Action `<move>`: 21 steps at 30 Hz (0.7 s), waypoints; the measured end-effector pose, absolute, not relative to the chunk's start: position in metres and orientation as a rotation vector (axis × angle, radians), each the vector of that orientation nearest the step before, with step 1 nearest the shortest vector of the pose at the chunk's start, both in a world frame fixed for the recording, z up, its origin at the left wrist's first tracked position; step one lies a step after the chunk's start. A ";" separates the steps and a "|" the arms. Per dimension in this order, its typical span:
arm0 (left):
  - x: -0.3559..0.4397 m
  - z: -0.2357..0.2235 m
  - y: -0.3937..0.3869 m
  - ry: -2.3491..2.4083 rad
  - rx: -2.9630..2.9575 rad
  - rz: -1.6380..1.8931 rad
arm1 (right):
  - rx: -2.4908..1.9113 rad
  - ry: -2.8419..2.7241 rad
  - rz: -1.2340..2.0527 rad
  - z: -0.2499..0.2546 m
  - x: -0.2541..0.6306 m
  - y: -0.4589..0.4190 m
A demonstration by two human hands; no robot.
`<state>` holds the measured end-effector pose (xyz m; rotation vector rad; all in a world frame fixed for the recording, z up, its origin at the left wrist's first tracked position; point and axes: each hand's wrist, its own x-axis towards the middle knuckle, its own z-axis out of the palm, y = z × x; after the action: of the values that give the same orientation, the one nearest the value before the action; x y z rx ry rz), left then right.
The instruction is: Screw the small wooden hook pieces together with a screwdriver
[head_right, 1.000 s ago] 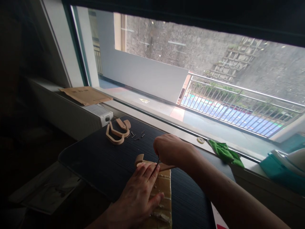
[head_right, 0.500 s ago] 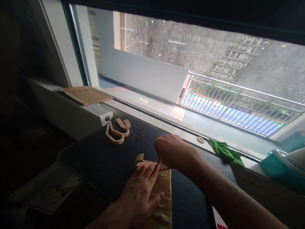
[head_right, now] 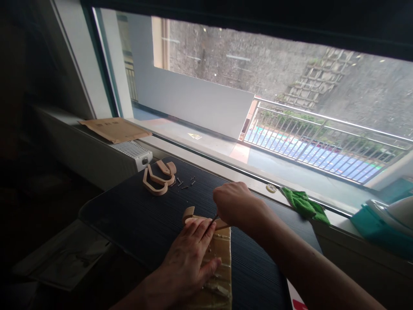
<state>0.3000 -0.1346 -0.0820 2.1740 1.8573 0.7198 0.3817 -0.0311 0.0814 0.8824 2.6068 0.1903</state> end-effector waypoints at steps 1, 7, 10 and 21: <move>0.300 -0.083 -0.135 1.861 2.177 0.726 | 0.915 2.610 0.163 0.080 0.385 -0.028; 0.300 -0.091 -0.134 1.884 2.251 0.760 | 1.269 2.720 -0.348 0.060 0.442 -0.002; 0.300 -0.091 -0.135 1.876 2.314 0.771 | 1.636 2.882 -0.676 0.023 0.468 0.000; 0.245 -0.080 -0.143 1.955 1.884 1.632 | 1.932 2.631 -1.838 -0.054 0.466 -0.031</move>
<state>0.2452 -0.1425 -0.0798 1.8839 1.9553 1.6316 0.4658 -0.0311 -0.0543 1.9321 2.6305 -1.8376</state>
